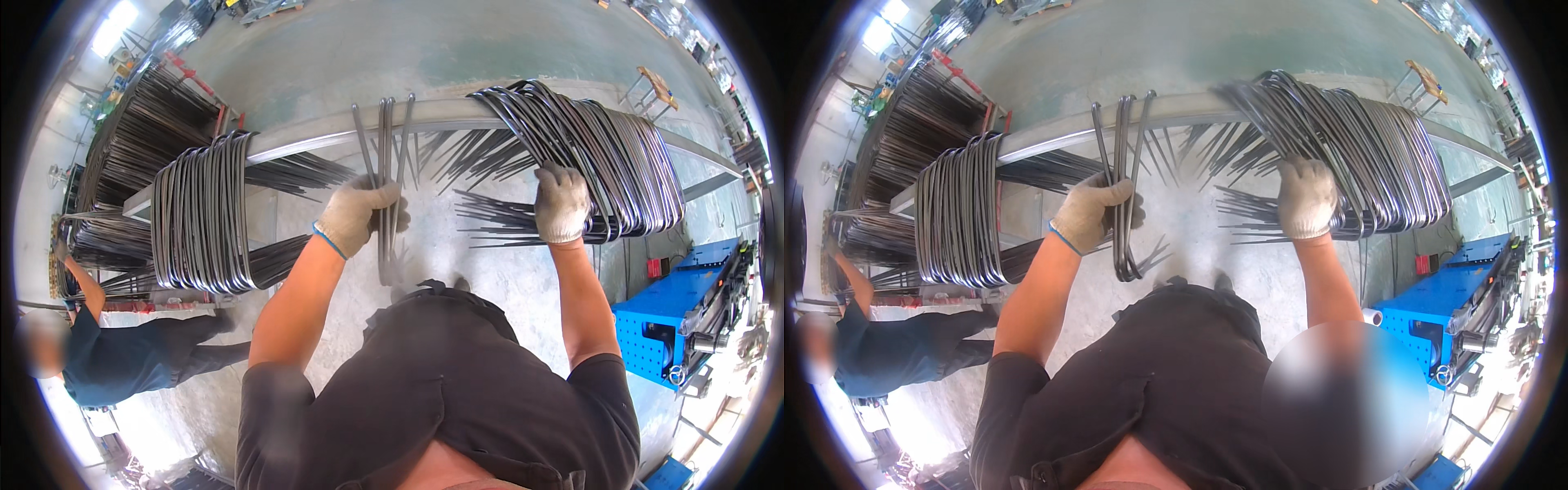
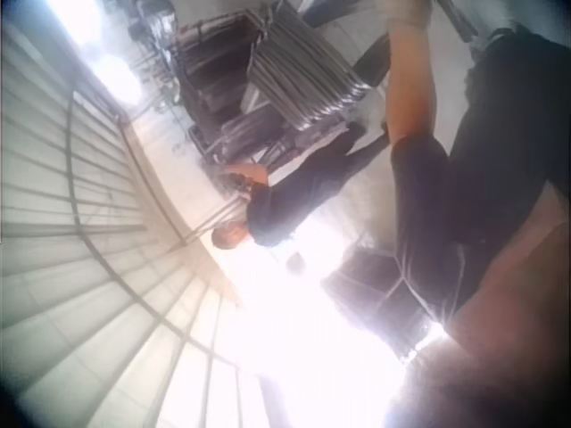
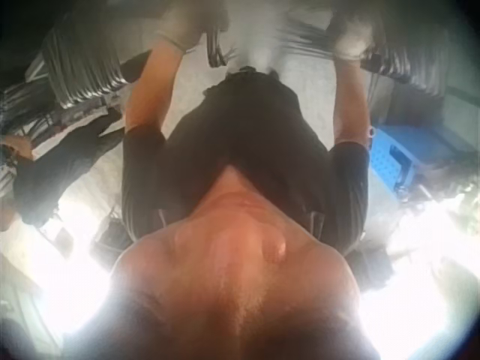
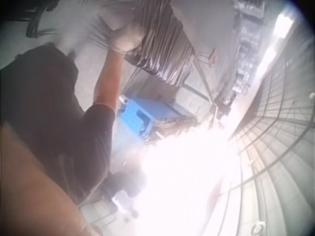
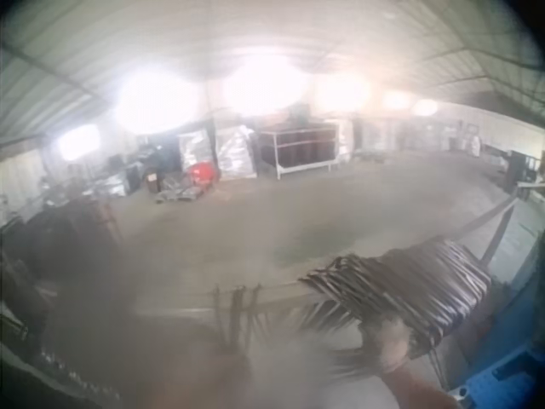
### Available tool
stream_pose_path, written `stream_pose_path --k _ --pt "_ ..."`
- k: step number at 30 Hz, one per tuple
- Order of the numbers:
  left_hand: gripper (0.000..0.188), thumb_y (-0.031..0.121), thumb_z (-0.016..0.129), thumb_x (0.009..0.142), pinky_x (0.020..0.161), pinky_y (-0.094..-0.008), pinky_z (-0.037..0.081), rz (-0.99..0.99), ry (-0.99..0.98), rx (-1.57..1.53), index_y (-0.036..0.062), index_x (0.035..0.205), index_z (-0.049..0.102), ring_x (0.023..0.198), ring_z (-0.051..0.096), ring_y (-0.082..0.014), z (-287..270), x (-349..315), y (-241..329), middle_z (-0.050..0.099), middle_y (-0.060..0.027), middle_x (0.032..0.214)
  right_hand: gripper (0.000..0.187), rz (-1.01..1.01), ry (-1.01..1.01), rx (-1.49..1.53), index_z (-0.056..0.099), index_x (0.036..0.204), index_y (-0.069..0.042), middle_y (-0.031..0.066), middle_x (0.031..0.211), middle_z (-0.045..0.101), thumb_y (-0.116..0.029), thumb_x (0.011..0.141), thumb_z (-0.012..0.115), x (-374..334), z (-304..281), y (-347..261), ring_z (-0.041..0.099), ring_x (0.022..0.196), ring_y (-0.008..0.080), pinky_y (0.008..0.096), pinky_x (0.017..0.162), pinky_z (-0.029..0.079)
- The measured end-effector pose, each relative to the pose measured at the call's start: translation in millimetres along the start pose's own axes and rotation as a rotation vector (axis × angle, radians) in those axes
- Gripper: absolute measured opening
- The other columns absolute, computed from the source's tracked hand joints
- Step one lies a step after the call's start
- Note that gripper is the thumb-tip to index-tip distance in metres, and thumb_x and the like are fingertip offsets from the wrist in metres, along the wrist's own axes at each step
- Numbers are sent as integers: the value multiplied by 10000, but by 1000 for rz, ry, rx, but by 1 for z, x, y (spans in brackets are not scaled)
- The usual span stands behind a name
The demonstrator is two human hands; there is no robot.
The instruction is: The person picks up stacks of black metal frames from a rack and carries them to a red storage cart. They place the frames into the cart and repeat the process, moving multiple stacks from the rack to the cart.
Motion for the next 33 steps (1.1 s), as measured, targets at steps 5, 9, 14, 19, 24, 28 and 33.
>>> stream_pose_path --k 5,9,14,19,24,28,33 --pt "391 249 835 1031 779 -470 675 35 -35 152 -32 1234 655 826 780 -306 -6 12 -18 738 -148 977 461 365 -233 276 740 1360 -98 159 1086 801 3 910 755 16 3 -22 760 993 393 502 894 614" --pt "401 278 831 1031 763 -436 664 74 -1 202 -34 1226 671 815 778 -279 4 8 -22 755 -142 976 552 640 -529 947 701 1492 -30 75 998 788 -55 955 827 10 43 -88 719 890 131 320 865 615" --pt "404 280 778 1065 845 -402 646 73 -105 135 -23 1318 690 926 783 -252 1 23 -42 788 -144 1121 576 639 -498 1076 639 1536 39 70 1002 773 -151 1020 807 22 56 -149 688 901 111 309 875 603" --pt "400 190 714 1090 958 -449 624 20 -288 -89 -22 1423 652 1087 762 -277 22 19 -43 767 -145 1242 454 410 -259 937 663 1470 9 276 1191 755 -182 1058 691 6 55 -170 730 1121 478 527 967 584" --pt "386 84 738 1038 941 -497 621 8 -281 -128 -32 1393 640 1051 756 -313 19 20 -50 758 -157 1192 406 141 -226 718 727 1378 -39 201 1166 748 -104 979 764 31 -2 -160 708 1114 426 514 966 578" --pt "346 78 766 1006 913 -482 630 -46 -236 -166 9 1326 656 998 767 -322 25 12 -49 755 -144 1127 485 193 -118 318 740 1364 -79 165 1313 719 -139 898 863 41 -42 -98 667 1211 413 538 1075 524" --pt "337 62 745 1004 909 -464 642 -26 -201 -154 8 1324 657 988 770 -303 27 9 -41 750 -131 1106 594 444 -462 123 718 1382 -77 186 1303 692 -260 843 888 37 -14 -58 649 1257 428 542 1079 531"
Point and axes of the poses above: each hand's wrist, its own x-axis towards the middle knuckle, its own z-axis out of the palm, y = z × x, the point moved 9 cm from there along x, towards the middle knuckle
